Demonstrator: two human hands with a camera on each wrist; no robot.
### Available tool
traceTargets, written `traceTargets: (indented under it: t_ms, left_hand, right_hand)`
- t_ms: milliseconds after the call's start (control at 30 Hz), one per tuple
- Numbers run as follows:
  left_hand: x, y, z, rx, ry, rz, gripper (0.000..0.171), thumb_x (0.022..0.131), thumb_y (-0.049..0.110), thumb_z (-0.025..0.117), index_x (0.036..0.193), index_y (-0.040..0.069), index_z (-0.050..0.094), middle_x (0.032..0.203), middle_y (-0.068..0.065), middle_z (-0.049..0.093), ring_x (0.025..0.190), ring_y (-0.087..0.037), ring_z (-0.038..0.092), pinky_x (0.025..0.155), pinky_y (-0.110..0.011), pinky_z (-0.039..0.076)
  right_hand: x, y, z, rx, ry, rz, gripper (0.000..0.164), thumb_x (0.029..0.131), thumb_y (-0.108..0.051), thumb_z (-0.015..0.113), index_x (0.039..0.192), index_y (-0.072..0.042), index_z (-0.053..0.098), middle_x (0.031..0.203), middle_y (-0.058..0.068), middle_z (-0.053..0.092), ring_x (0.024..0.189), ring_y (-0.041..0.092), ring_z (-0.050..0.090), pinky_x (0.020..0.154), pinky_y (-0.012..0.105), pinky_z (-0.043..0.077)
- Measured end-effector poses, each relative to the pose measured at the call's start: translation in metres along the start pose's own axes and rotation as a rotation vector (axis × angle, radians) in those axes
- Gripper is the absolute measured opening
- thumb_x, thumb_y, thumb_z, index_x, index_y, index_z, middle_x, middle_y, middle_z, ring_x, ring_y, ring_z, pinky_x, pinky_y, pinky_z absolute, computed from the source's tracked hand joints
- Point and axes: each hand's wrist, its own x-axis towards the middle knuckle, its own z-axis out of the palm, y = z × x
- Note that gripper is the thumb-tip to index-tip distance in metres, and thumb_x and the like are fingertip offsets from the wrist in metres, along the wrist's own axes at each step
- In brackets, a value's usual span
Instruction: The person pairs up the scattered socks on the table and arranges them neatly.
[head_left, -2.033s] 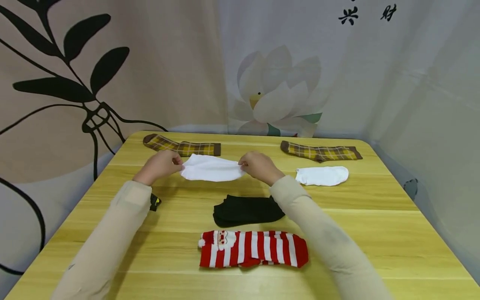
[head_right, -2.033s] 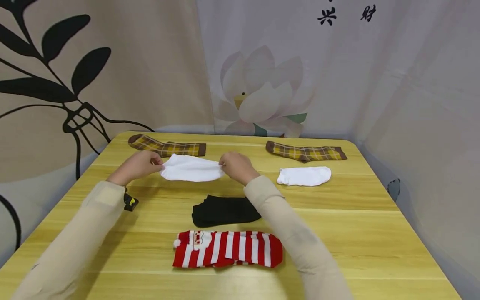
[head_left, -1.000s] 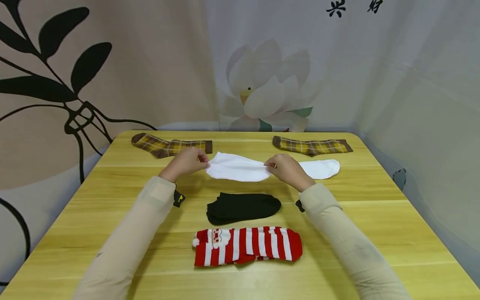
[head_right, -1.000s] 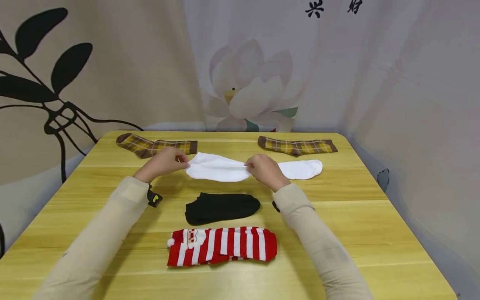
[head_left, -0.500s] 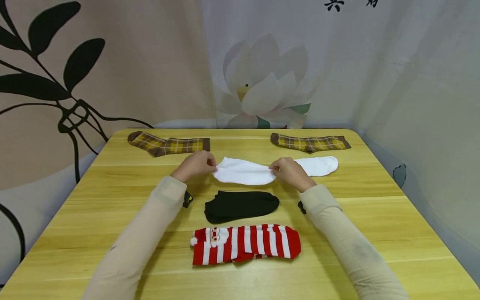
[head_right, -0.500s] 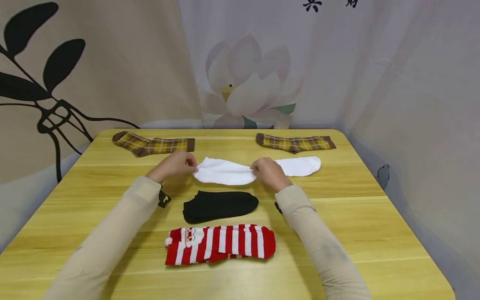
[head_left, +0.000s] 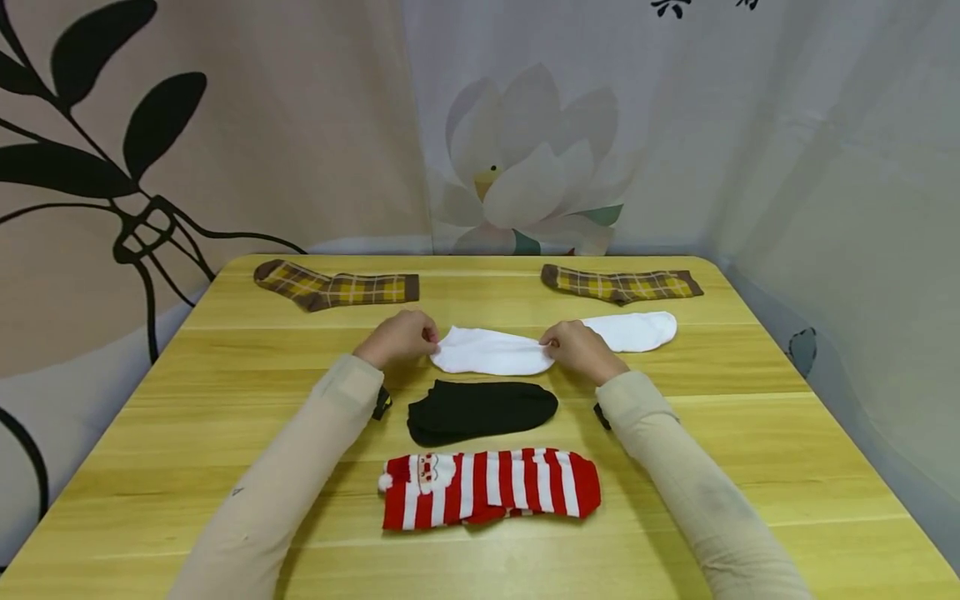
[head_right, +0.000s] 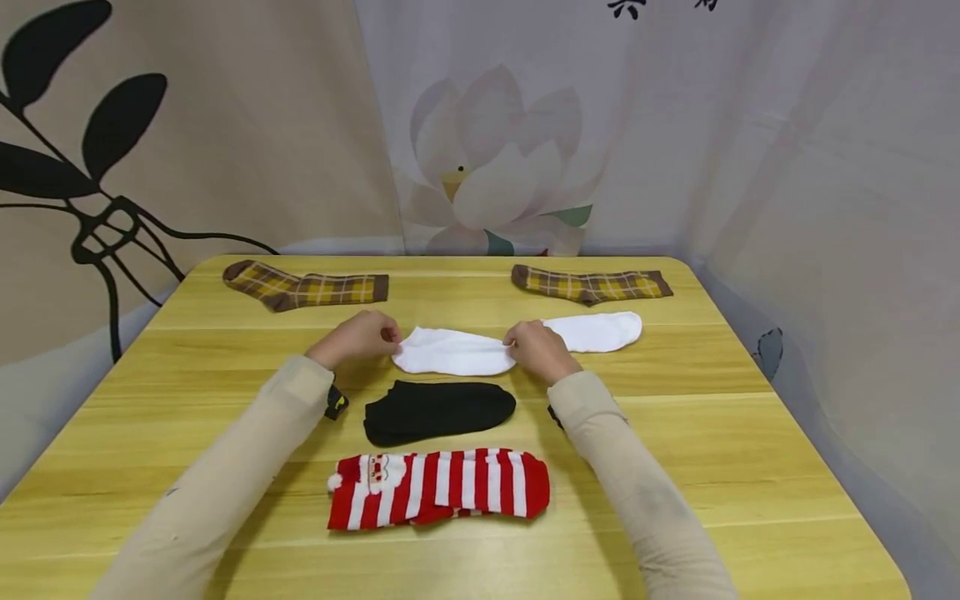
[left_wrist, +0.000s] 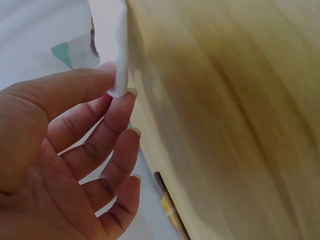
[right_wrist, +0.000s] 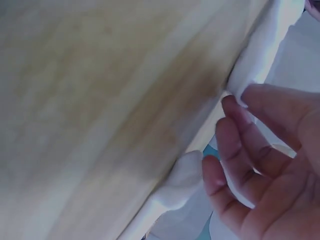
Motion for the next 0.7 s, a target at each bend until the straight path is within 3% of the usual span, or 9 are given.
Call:
traceTargets:
  t_ms: [300,367,700]
  left_hand:
    - [-0.0001,0.0014,0.0035,0.012,-0.025,-0.01,0.011,0.09,0.018,0.067,0.086,0.007,0.067,0.079,-0.004,0.06,0.065,-0.015,0.046,0.06,-0.029,0.039]
    - [0.0008,0.0007,0.0041,0.008,-0.031,-0.012,0.012,0.09,0.017,0.067,0.083,0.007,0.066,0.077,-0.003,0.058,0.065,-0.015,0.045,0.06,-0.028,0.038]
    - [0.003,-0.0027,0.0052,-0.065,-0.072,-0.018,0.018,0.09,0.013,0.066,0.074,0.008,0.059,0.068,-0.003,0.05,0.061,-0.014,0.041,0.059,-0.028,0.036]
  right_hand:
    - [-0.0006,-0.0039,-0.0018,-0.012,-0.021,0.028,0.02,0.092,-0.008,0.062,0.11,-0.003,0.071,0.11,0.014,0.07,0.096,0.026,0.065,0.086,0.042,0.052]
    - [0.0004,-0.0037,-0.0009,-0.017,-0.023,0.036,0.02,0.093,-0.008,0.062,0.11,-0.003,0.071,0.109,0.014,0.07,0.096,0.026,0.066,0.092,0.043,0.049]
    - [0.0018,-0.0078,0.0026,-0.032,-0.021,0.081,0.017,0.093,-0.007,0.061,0.105,-0.005,0.073,0.11,0.013,0.07,0.099,0.027,0.066,0.098,0.047,0.046]
